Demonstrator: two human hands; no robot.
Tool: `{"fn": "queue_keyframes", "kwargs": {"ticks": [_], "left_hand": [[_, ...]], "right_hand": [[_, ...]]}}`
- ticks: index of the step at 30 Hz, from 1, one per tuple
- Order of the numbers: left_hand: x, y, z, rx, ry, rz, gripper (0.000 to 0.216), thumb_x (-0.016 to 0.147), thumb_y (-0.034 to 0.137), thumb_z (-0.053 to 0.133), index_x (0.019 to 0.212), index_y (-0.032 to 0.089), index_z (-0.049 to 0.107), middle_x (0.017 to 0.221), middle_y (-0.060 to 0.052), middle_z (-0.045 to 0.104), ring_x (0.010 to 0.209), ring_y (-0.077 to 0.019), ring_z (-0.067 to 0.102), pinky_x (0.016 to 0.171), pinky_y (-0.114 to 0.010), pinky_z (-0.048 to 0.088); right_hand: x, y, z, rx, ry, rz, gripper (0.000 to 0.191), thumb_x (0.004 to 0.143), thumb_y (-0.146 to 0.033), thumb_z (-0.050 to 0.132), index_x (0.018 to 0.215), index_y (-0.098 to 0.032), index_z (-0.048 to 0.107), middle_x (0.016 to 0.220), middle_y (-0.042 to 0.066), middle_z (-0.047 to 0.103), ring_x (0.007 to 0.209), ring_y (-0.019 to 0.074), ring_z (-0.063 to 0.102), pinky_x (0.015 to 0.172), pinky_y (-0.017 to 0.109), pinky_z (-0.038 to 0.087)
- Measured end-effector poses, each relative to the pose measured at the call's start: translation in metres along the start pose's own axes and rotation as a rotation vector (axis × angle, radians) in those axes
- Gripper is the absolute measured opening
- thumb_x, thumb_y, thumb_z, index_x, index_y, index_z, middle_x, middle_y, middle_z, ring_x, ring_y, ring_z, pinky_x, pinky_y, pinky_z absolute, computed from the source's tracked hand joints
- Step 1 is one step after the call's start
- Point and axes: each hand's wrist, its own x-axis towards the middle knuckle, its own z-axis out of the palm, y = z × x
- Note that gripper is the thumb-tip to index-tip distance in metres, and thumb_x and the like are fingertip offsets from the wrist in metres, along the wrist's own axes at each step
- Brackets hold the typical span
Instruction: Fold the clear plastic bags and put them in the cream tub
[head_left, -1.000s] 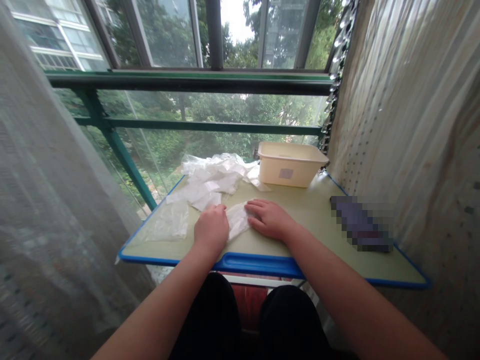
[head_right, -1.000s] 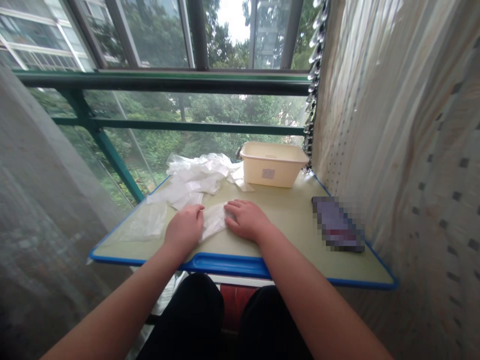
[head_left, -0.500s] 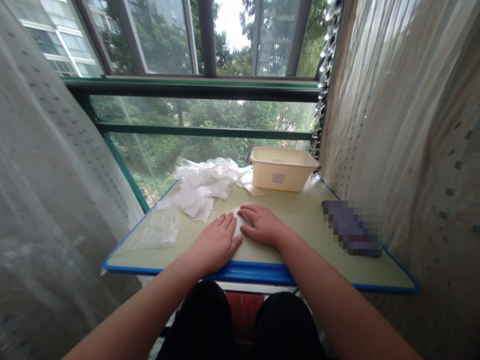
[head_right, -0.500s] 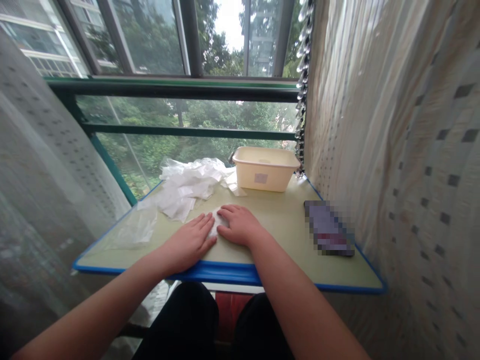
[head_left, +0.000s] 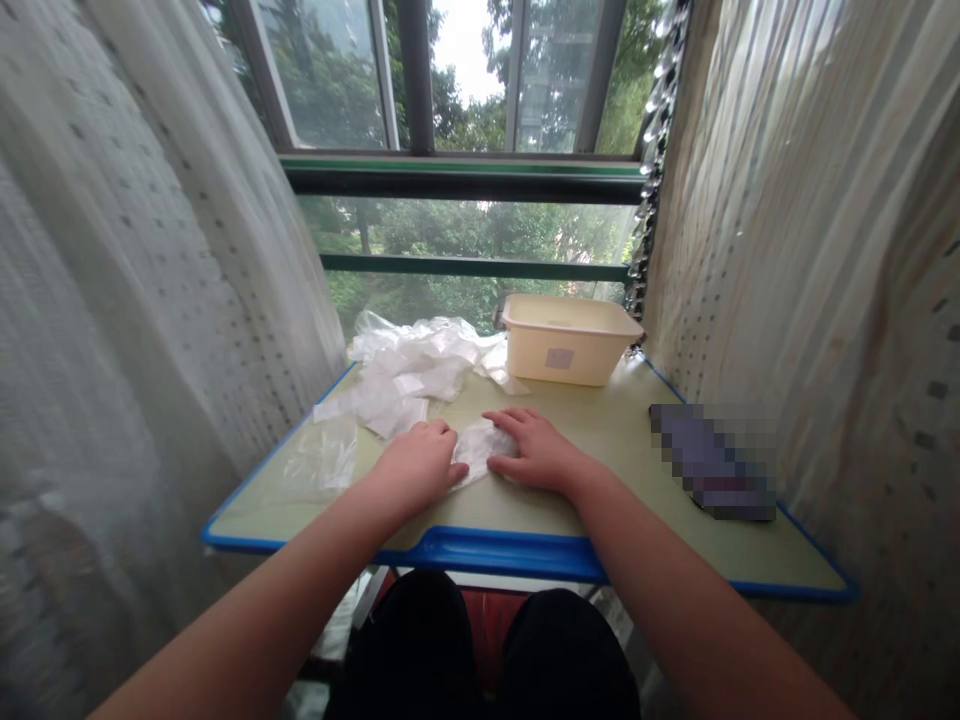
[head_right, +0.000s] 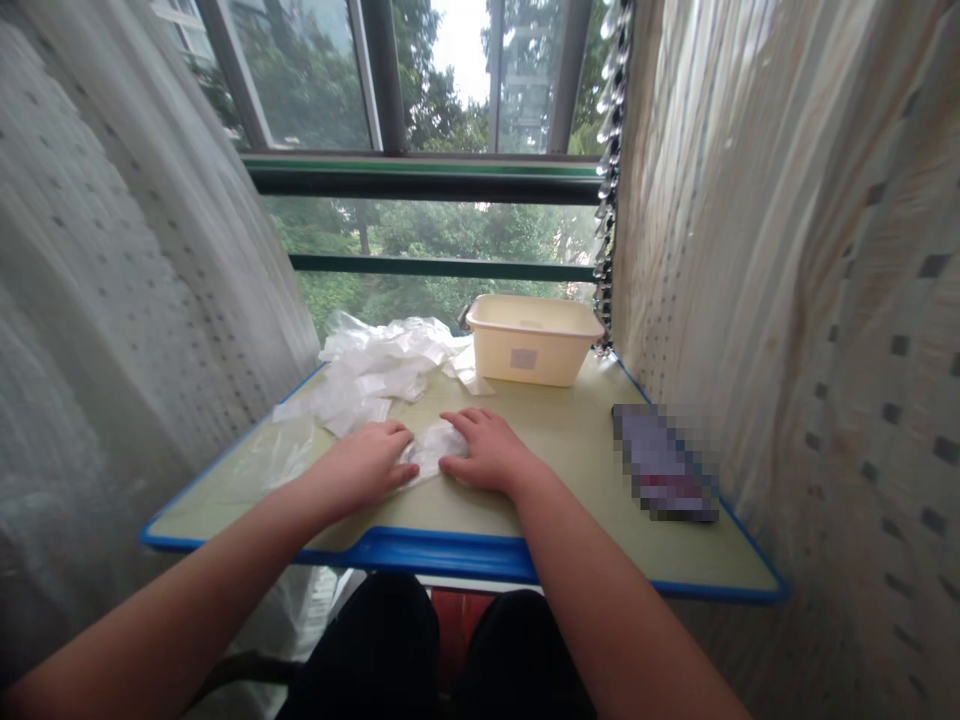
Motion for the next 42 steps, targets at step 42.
{"fn": "queue_keyframes", "kwargs": {"ticks": [42], "left_hand": [[0.078,-0.019,-0.01,-0.016,-0.259,0.366,0.051,0.061,0.055,0.061,0.102,0.024,0.062,0.111,-0.006,0.059,0.094,-0.023,0.056,0.079,-0.028,0.042]], "right_hand": [[-0.016,0.029,-0.028,-0.151,-0.028,0.267,0.051,0.069,-0.053,0.053,0.114,-0.03,0.056,0.115,0.006,0.054,0.105,0.0276,0.041,0.093,0.042,0.022]]}}
